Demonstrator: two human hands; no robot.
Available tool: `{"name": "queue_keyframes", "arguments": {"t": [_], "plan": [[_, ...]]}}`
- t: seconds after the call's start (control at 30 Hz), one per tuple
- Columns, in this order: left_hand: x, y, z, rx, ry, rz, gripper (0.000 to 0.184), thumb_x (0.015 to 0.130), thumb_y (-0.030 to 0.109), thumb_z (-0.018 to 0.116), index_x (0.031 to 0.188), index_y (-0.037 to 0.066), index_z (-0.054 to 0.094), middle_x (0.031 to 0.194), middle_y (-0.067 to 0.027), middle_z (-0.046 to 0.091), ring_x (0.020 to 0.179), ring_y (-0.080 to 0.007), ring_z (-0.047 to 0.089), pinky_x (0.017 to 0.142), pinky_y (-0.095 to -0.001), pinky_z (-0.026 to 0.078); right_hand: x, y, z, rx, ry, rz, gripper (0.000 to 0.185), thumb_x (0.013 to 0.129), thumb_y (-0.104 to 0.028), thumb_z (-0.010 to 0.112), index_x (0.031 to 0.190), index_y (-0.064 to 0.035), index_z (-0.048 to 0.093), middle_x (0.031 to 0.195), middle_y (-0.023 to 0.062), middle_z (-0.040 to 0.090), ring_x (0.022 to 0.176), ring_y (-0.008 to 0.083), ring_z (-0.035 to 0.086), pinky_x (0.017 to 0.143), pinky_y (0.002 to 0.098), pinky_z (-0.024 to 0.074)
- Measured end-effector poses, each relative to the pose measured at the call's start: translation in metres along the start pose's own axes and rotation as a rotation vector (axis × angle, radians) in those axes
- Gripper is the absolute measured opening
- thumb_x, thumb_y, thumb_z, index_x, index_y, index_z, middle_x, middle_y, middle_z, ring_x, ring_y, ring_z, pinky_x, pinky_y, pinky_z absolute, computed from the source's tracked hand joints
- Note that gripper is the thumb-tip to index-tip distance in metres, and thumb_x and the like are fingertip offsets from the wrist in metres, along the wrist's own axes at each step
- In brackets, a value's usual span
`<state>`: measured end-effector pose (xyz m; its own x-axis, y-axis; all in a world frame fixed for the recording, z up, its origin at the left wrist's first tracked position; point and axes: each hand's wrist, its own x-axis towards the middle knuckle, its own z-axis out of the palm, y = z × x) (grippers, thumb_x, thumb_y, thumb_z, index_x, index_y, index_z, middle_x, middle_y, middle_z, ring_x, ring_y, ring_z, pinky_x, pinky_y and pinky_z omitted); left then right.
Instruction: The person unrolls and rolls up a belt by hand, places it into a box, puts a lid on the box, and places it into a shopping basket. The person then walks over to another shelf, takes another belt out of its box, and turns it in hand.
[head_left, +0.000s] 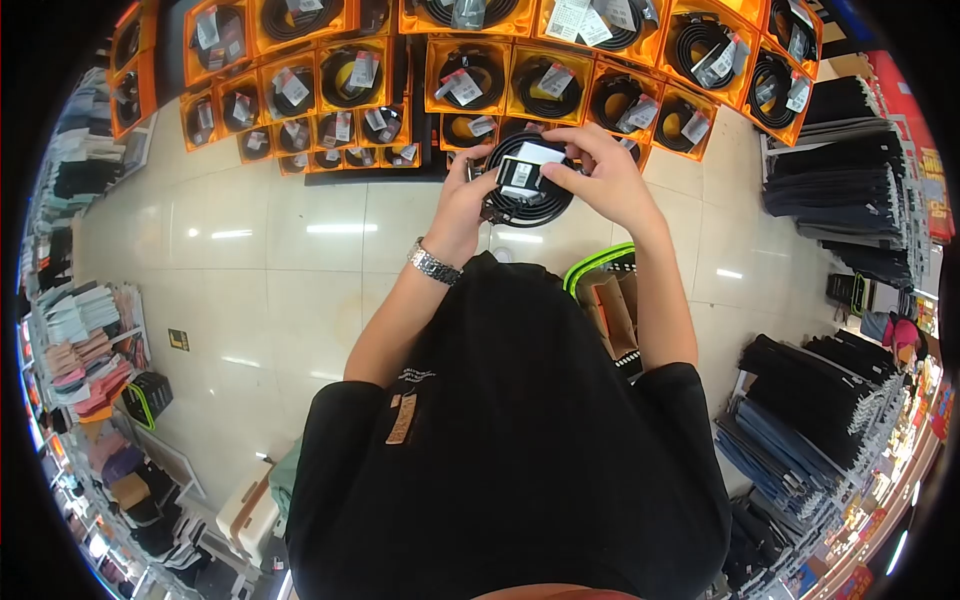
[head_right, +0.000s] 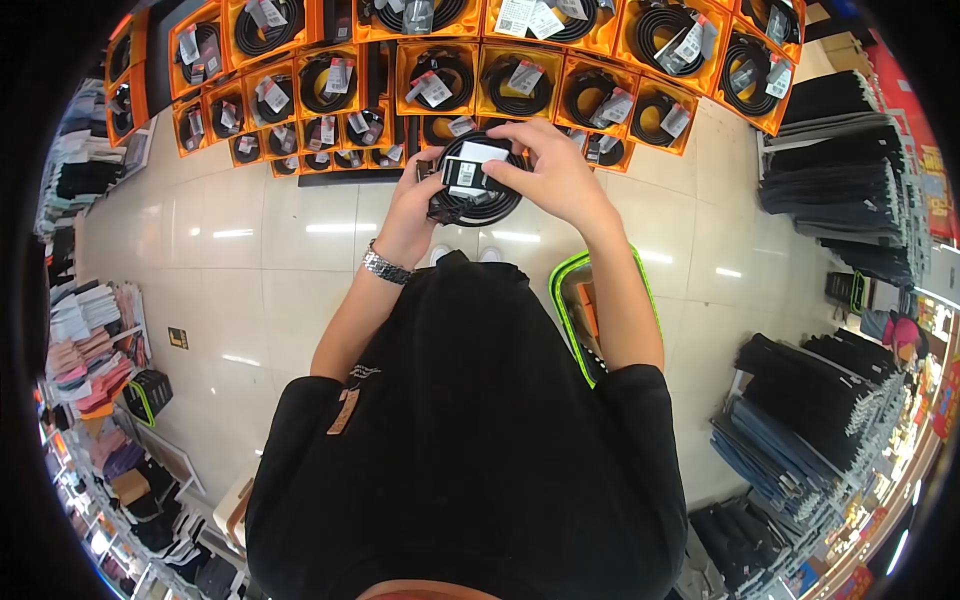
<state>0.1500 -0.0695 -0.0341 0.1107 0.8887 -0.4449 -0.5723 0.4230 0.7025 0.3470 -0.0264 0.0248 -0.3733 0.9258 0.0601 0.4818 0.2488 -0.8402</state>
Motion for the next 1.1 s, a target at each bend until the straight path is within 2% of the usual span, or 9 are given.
{"name": "queue_keyframes", "arguments": {"t": [0.03,0.17,0.3,0.37,0.47,0.6,0.7,0.93,1.1], "plan": [[0.000,0.001,0.000,0.045,-0.029,-0.024,0.044,0.087,0.013,0.064,0.126,0.008,0.044,0.109,-0.0067,0.058,0.086,-0.0129,0.062,0.071,-0.0275,0.050,0.001,-0.002,0.001,-0.043,-0.008,-0.091,0.028,0.081,-0.016,0.073,0.105,-0.0027,0.066,0.079,0.0007,0.050,0.064,0.0075,0.043,0.057,0.0245,0.0381],[0.006,-0.011,-0.004,0.074,-0.068,0.124,0.047,0.085,0.008,0.066,0.126,0.005,0.044,0.105,-0.0079,0.059,0.087,-0.0133,0.062,0.075,-0.0264,0.050,0.002,-0.005,0.000,-0.011,-0.109,-0.013,0.018,0.083,-0.016,0.070,0.092,-0.0004,0.066,0.073,0.0028,0.055,0.063,0.0098,0.048,0.058,0.0253,0.0404],[-0.002,-0.002,0.000,0.006,-0.029,0.063,0.046,0.086,0.007,0.065,0.126,0.004,0.042,0.104,-0.0077,0.059,0.092,-0.0127,0.060,0.079,-0.0270,0.049,-0.001,-0.004,-0.002,-0.097,-0.111,0.107,0.017,0.084,-0.016,0.068,0.092,-0.0004,0.066,0.071,0.0034,0.060,0.060,0.0101,0.050,0.057,0.0258,0.0423],[0.003,-0.008,-0.002,0.042,-0.018,0.123,0.044,0.088,0.007,0.063,0.127,0.005,0.042,0.103,-0.0085,0.061,0.087,-0.0141,0.062,0.076,-0.0278,0.052,-0.004,-0.002,0.007,-0.152,0.023,0.131,0.018,0.085,-0.016,0.067,0.092,-0.0003,0.065,0.072,0.0054,0.063,0.060,0.0103,0.053,0.058,0.0261,0.0444],[0.005,-0.014,-0.004,0.085,-0.020,0.183,0.043,0.090,0.006,0.060,0.129,0.006,0.041,0.102,-0.0094,0.063,0.082,-0.0154,0.065,0.072,-0.0284,0.055,-0.006,-0.004,0.018,-0.135,0.041,0.033,0.020,0.084,-0.017,0.068,0.094,-0.0002,0.066,0.076,0.0079,0.066,0.061,0.0114,0.056,0.059,0.0265,0.0460],[0.001,-0.013,0.000,0.048,-0.021,0.155,0.042,0.090,0.005,0.059,0.129,0.005,0.041,0.102,-0.0098,0.063,0.082,-0.0152,0.065,0.072,-0.0283,0.055,-0.001,0.001,0.016,-0.271,0.155,-0.173,0.023,0.083,-0.017,0.069,0.098,-0.0001,0.066,0.083,0.0095,0.063,0.071,0.0148,0.058,0.063,0.0263,0.0459],[0.000,-0.011,-0.001,0.032,-0.031,0.154,0.042,0.090,0.005,0.059,0.129,0.004,0.041,0.102,-0.0097,0.062,0.082,-0.0153,0.065,0.072,-0.0282,0.055,-0.007,-0.005,0.014,-0.108,0.208,-0.004,0.023,0.082,-0.016,0.071,0.098,0.0003,0.067,0.084,0.0089,0.060,0.076,0.0169,0.057,0.065,0.0276,0.0454],[0.000,-0.007,0.004,0.101,-0.038,0.180,0.043,0.090,0.005,0.060,0.129,0.005,0.042,0.104,-0.0086,0.060,0.087,-0.0143,0.063,0.076,-0.0290,0.054,-0.012,0.015,0.020,-0.086,0.214,-0.108,0.023,0.081,-0.016,0.071,0.096,0.0009,0.069,0.079,0.0078,0.056,0.078,0.0195,0.057,0.070,0.0304,0.0458],[-0.003,0.001,0.017,0.146,-0.062,0.223,0.049,0.085,0.005,0.065,0.128,0.004,0.042,0.100,-0.0070,0.061,0.085,-0.0107,0.059,0.078,-0.0255,0.049,-0.013,0.011,0.010,-0.307,0.286,-0.237,0.042,0.081,-0.017,0.071,0.119,-0.0038,0.060,0.096,0.0103,0.054,0.090,0.0189,0.055,0.071,0.0295,0.0463]]}}
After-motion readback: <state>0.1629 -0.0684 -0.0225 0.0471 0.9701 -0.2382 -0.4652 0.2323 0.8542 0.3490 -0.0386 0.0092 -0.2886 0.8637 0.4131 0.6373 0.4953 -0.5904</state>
